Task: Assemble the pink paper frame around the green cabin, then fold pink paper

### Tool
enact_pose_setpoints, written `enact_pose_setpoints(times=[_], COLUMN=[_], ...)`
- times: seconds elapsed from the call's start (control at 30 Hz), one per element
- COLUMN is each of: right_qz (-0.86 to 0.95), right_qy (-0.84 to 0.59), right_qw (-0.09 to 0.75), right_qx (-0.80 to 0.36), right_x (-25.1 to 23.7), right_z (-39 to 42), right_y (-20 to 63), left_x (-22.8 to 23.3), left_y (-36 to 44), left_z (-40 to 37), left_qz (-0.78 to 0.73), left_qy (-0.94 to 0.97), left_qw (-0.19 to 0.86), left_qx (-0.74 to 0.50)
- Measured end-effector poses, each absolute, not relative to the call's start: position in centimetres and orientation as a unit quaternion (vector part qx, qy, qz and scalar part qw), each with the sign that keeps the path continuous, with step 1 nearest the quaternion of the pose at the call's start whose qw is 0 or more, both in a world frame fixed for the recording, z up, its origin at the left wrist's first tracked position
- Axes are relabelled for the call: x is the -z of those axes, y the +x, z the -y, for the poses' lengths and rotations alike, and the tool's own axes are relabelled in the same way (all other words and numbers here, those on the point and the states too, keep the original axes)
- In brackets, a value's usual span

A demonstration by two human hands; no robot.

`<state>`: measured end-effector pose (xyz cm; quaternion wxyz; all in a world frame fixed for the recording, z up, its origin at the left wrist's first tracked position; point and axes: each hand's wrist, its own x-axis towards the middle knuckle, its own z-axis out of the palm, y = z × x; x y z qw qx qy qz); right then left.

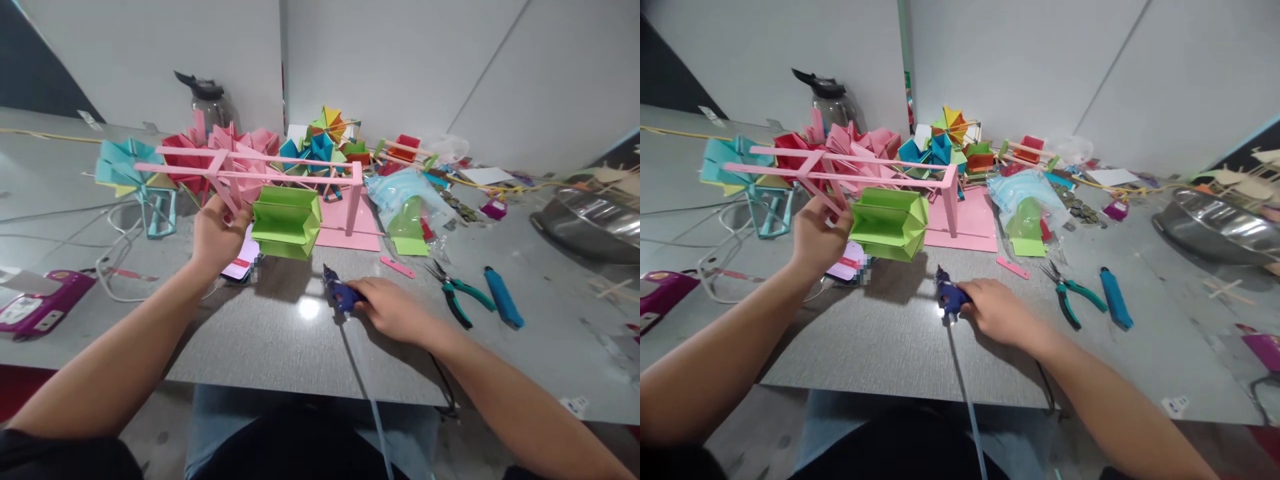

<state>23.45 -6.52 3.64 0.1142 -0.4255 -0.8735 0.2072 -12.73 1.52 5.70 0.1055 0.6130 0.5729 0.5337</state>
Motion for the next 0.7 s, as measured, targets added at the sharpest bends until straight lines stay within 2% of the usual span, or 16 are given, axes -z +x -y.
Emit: enact_pose_setpoints(times=[0.17,0.33,0.47,0.57,0.7], right_qz=[0.801,0.722,0.703,0.703,0.695], right_qy=[-0.400,-0.363,-0.328,-0.314,-0.367], right_qw=[0.228,0.334,0.425,0.460,0.486], right_qx=[-0.382,-0.485,-0.466,-0.441,-0.383], right_x=[-5.4,-6.7,-7.2,-7.2,-6.6], right_z=[5.7,6.0,5.5,4.3,3.1], right_y=[27.4,30.4,30.4,30.3,31.1], left_x=[-5.9,-7.0,-7.4,-7.4,-7.3], left_y=[-13.1,-13.1,-13.3,-13.5,-13.3], left_z=[-2.0,-1.7,-1.6,-1.5,-1.2], left_qz=[-0.558,-0.551,-0.564,-0.575,-0.571], left_qy=[0.598,0.598,0.595,0.599,0.607], left_qw=[0.137,0.127,0.099,0.071,0.066], left_qx=[-0.559,-0.568,-0.564,-0.553,-0.548])
